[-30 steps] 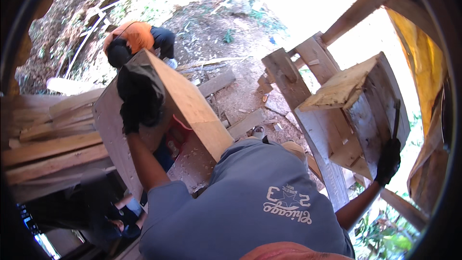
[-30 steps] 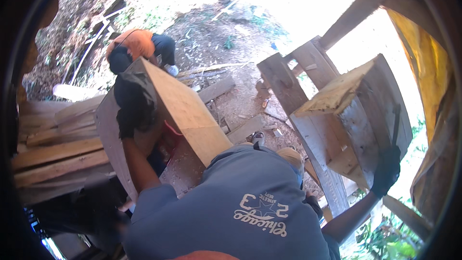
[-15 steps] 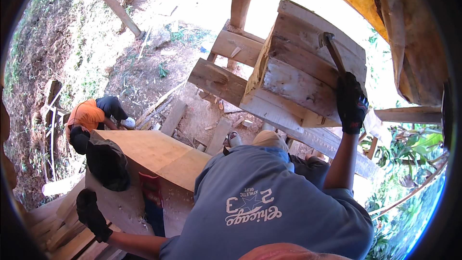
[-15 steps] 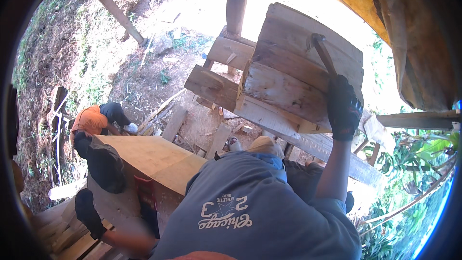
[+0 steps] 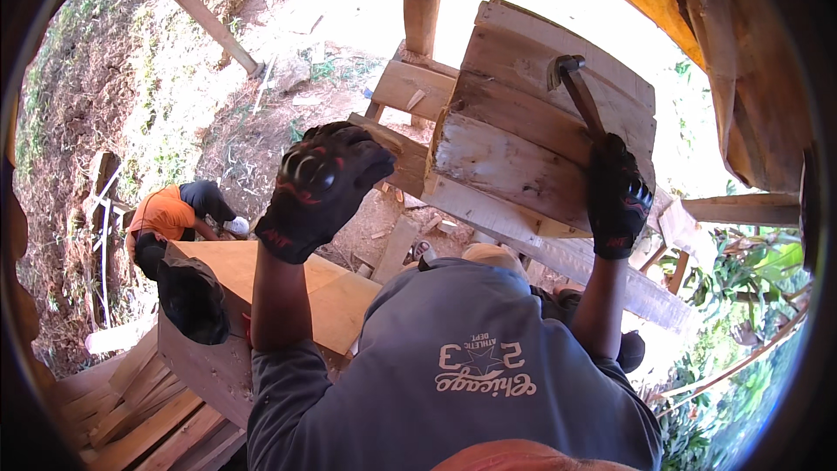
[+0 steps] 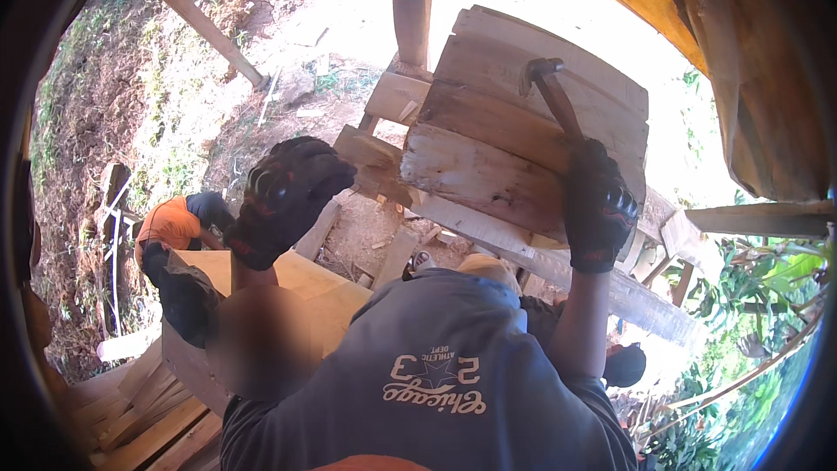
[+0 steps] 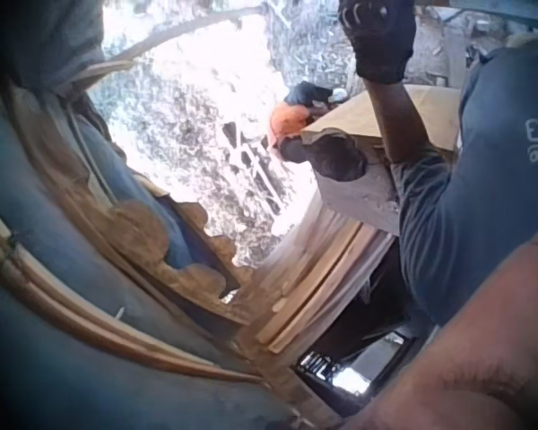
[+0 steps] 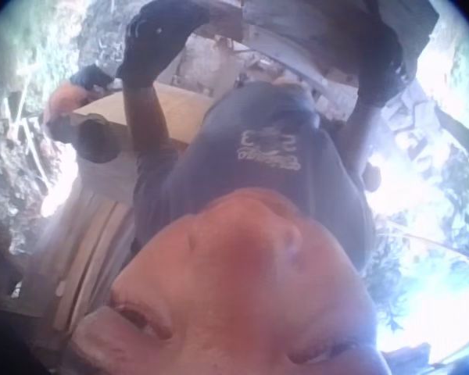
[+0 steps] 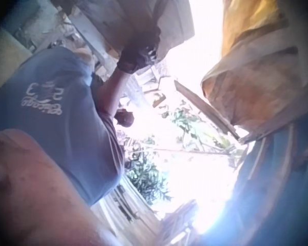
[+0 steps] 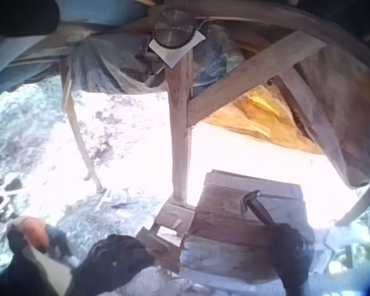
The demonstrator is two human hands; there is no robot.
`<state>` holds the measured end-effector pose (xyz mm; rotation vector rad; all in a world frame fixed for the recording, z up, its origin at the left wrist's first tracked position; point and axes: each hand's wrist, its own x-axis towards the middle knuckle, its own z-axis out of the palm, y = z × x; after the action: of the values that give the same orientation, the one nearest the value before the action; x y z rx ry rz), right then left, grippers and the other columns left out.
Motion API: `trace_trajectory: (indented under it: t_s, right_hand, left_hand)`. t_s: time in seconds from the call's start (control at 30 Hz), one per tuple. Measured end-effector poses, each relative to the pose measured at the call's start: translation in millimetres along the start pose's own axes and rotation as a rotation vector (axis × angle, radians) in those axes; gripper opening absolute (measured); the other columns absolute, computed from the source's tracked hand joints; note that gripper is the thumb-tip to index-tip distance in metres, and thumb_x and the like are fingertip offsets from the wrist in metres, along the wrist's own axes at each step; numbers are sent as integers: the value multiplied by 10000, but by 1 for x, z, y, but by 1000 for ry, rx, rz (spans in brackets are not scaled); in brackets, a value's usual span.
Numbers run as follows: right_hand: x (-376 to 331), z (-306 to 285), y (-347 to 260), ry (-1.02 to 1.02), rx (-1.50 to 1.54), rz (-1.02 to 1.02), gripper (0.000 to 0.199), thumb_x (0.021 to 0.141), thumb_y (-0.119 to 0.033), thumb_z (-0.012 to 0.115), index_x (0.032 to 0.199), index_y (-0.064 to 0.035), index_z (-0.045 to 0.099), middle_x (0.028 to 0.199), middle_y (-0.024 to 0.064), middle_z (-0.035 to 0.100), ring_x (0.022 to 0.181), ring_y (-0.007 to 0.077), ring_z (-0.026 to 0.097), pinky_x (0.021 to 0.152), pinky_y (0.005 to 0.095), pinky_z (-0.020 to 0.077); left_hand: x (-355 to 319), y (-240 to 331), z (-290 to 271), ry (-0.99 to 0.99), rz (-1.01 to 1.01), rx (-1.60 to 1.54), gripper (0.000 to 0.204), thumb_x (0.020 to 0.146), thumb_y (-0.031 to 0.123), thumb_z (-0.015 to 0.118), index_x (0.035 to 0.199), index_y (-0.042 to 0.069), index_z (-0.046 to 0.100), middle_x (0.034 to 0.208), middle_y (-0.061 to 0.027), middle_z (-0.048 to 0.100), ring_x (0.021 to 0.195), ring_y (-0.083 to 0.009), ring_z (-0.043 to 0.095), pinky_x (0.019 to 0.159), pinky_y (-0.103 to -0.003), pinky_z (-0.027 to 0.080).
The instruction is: The person assembles a wooden crate by hammering nails into wooden planks to secure the sides and bottom.
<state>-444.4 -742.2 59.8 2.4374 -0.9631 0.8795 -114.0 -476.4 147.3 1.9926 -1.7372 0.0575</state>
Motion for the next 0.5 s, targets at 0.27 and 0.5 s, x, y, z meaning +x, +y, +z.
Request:
trace_trajectory:
  t_s: [0.27, 0.5]
  right_hand:
    - [18, -25, -18, -180, 20, 160, 206, 970, -203, 676, 1157, -117, 662, 933, 87, 691, 787, 279, 719, 632, 420, 568]
    - [19, -22, -19, -210, -23, 162, 242, 963, -191, 678, 1198, -132, 664, 921, 82, 686, 775, 273, 716, 625, 420, 563]
  left_hand:
    - [68, 12, 53, 25, 297, 190, 114, 904, 230, 766, 999, 167, 761, 1004, -57, 734, 1005, -293, 697, 873, -443, 569]
    - [80, 15, 60, 15, -9, -163, 178, 870, 198, 838, 1041, 161, 803, 990, -63, 769, 970, -260, 737, 858, -393, 593]
